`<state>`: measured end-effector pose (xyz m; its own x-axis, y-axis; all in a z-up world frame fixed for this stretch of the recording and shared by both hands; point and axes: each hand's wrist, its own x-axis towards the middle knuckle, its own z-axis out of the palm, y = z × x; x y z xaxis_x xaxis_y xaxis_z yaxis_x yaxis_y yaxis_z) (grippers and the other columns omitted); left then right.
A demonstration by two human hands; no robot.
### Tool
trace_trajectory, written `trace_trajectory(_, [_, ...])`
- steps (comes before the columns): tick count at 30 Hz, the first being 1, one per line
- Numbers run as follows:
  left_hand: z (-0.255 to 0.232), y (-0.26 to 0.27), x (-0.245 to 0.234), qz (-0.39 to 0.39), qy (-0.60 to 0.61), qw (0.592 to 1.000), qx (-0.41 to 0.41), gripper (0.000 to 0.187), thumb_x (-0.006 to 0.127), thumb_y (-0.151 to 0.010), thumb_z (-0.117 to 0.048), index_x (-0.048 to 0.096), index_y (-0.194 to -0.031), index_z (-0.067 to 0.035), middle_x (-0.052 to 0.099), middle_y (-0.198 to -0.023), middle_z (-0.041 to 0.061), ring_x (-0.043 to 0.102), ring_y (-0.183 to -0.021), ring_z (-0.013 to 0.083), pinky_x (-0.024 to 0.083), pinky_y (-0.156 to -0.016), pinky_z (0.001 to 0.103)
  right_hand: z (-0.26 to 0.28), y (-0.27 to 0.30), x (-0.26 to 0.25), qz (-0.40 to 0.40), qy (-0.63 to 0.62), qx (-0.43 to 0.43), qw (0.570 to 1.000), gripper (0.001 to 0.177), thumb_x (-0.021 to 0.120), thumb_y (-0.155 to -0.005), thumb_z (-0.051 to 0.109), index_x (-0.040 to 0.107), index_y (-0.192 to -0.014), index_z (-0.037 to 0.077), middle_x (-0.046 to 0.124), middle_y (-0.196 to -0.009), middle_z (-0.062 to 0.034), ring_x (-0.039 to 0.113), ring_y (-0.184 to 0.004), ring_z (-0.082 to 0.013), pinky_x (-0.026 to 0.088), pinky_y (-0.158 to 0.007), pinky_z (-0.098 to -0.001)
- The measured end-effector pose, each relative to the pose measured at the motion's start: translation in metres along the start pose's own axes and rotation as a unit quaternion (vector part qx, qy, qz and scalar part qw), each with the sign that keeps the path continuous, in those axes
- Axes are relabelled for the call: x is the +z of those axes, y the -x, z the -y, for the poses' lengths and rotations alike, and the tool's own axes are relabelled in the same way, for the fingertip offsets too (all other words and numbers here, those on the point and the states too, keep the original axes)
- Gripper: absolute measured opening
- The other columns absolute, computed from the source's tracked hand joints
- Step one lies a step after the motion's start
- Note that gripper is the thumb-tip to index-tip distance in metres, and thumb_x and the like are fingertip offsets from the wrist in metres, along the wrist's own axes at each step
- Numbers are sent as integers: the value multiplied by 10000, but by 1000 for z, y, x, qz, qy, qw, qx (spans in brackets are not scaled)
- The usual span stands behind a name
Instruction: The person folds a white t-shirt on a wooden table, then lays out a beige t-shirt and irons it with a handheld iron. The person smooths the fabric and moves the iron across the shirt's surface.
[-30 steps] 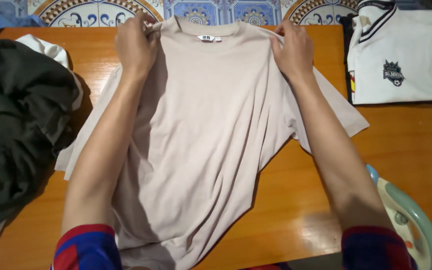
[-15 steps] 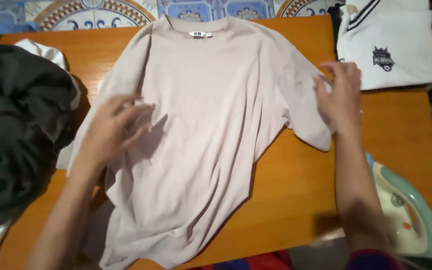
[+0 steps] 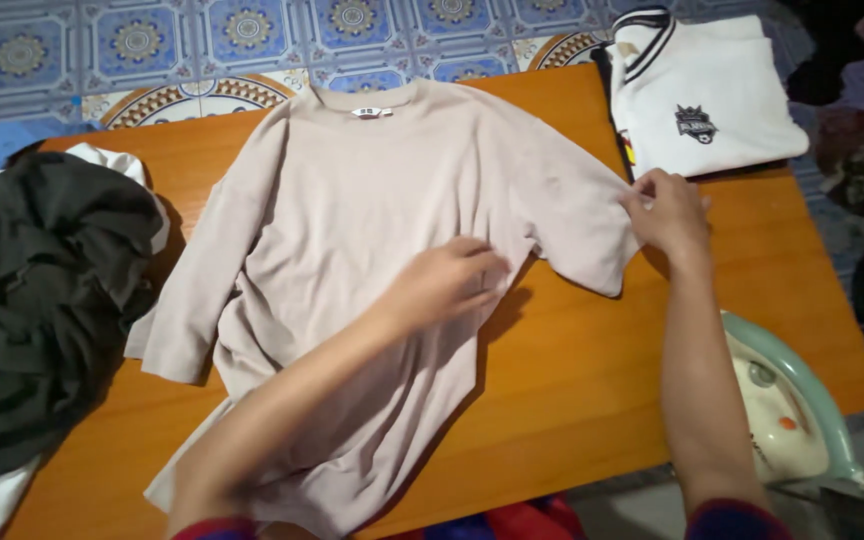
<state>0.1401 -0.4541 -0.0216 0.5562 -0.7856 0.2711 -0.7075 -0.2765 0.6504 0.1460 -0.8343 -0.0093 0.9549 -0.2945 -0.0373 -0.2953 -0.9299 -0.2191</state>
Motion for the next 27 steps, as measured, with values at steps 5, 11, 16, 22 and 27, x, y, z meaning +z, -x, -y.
trace_trajectory(5, [13, -84, 65, 27, -183, 982, -41, 584, 914, -758, -494, 703, -1231, -222, 635, -1220, 76, 630, -1175, 311, 605, -897, 474, -37, -30, 3, -1, -99, 31, 995, 365, 743, -999, 489, 730, -1144, 155, 769, -1017, -218, 709, -1106, -485, 549, -915, -578])
trace_trajectory(11, [14, -119, 109, -63, -221, 973, -17, 120, 732, -942, -355, 746, -1012, -260, 720, -921, 31, 749, -897, 276, 624, -708, 431, -32, -40, -34, -84, -138, 20, 987, 192, 839, -965, 376, 778, -1094, 247, 778, -1079, -185, 723, -1093, -452, 576, -899, -532])
trace_trajectory(16, [-18, -136, 98, -62, -62, 996, -33, 108, 639, -1033, -327, 665, -1075, -231, 765, -926, 86, 799, -866, 357, 646, -714, 500, -42, -64, -31, -183, -96, 22, 978, 135, 927, -945, 353, 810, -1008, 328, 760, -1013, -47, 726, -1007, -374, 599, -842, -497])
trace_trajectory(22, [-14, -126, 100, -15, 28, 997, -68, 126, 650, -1002, -311, 639, -1110, -248, 812, -970, 76, 804, -914, 377, 645, -782, 524, -15, -47, -11, -208, -91, 37, 973, 105, 896, -969, 241, 808, -1019, 218, 730, -985, -142, 727, -985, -424, 606, -800, -563])
trace_trajectory(27, [-15, -50, 19, -22, 113, 989, -92, 273, 696, -975, -217, 694, -1245, -171, 719, -1233, 240, 720, -1108, 525, 601, -925, 629, 31, 11, 7, -293, -19, -72, 953, 506, 965, -856, 144, 686, -1272, 72, 486, -1255, -195, 456, -1197, -481, 383, -1022, -582])
